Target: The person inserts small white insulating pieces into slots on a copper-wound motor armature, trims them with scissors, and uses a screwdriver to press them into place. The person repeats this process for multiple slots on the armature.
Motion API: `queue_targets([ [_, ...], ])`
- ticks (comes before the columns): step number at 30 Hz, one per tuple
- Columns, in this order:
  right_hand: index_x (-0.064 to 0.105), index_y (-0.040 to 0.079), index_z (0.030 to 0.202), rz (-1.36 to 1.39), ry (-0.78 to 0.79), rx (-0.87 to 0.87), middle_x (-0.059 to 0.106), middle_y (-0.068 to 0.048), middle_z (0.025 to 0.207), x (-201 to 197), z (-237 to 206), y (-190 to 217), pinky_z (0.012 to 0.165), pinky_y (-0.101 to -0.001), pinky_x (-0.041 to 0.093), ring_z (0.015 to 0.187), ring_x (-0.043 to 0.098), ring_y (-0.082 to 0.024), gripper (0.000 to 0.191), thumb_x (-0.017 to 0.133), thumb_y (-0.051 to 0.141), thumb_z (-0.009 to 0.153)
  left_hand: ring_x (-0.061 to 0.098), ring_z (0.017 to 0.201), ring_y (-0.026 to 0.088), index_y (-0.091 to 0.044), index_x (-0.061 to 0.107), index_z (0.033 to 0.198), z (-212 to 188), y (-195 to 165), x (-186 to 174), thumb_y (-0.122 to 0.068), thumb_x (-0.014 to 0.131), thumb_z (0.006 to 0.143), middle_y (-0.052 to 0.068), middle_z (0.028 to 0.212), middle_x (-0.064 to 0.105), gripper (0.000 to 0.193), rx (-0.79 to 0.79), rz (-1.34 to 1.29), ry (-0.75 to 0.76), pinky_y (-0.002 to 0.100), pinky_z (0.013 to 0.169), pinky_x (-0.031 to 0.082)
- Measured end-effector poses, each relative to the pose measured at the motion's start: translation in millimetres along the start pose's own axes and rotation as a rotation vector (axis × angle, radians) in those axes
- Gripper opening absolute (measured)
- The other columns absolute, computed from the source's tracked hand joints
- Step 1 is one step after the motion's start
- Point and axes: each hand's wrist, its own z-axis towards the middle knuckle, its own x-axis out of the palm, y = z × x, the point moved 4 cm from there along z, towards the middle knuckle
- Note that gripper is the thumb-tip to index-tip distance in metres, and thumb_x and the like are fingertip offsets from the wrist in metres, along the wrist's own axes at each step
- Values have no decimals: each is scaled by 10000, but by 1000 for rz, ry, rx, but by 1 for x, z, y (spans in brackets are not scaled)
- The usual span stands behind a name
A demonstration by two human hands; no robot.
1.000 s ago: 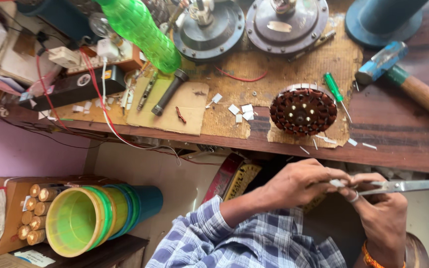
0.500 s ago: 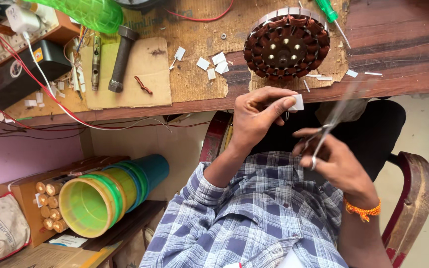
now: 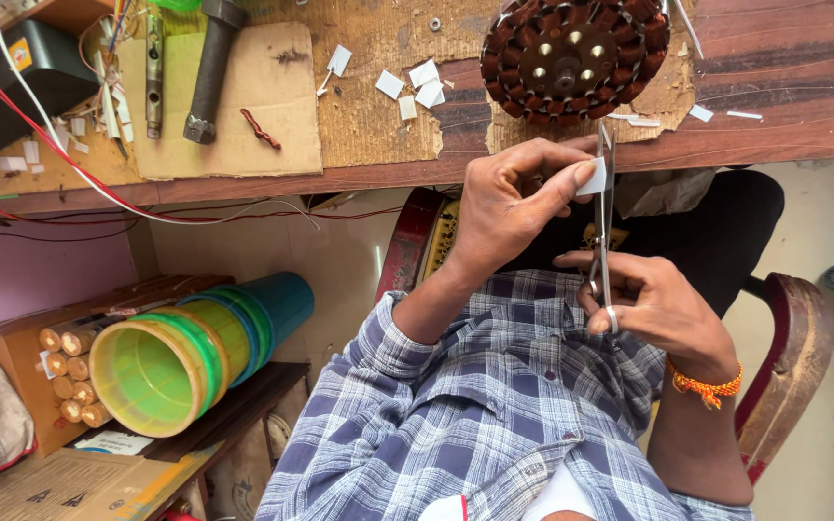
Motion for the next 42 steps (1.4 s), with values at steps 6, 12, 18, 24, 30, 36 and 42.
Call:
queue_targets([
  [6,668,-51,1345,52,10,10,627,-8,729,-1,-1,1,603,-250,454,674,582,-85,865,920,273,584,761,858,98,-11,752,1098,1,0,-1,-150,706,1008,124,1172,776,172,9,7,15,228,676,630],
  [12,662,-46,1355,27,25,30,629,-8,731,-1,1,1,606,-256,458,674,577,-87,866,911,262,585,760,840,96,-6,754,1093,2,2,-1,-142,715,1006,110,1081,794,166,10,22,10,226,671,621],
  [18,672,-67,1352,81,27,-7,594,-9,718,-2,-1,3,583,-250,405,657,533,-88,819,898,237,627,769,836,95,-16,751,1086,2,0,-3,-158,709,1004,94,1020,794,169,17,29,11,225,674,627],
  [24,709,-88,1247,20,12,-17,609,-12,708,-3,2,-2,583,-252,427,654,561,-87,729,897,218,613,764,802,92,-20,754,1079,5,1,-4,-171,709,1002,62,882,785,176,7,65,7,225,664,628],
  [30,717,-91,1226,66,-3,-29,605,-10,714,-1,2,-6,580,-254,413,658,559,-90,719,909,230,612,746,803,80,-12,755,1067,5,4,-5,-161,709,1000,53,884,778,170,-41,18,5,224,667,617],
  [36,734,-94,1190,27,-22,-37,609,-9,705,-1,1,-3,563,-253,411,644,559,-89,736,918,282,584,749,810,82,-7,753,1062,6,4,-7,-159,710,991,50,894,774,173,-58,16,-4,227,675,625],
  [42,724,-98,1217,67,-44,-31,613,-15,710,1,2,-1,575,-248,408,646,557,-91,819,935,365,576,754,814,86,-5,753,1063,7,4,-7,-159,708,994,52,895,776,175,-56,6,-2,231,679,628],
])
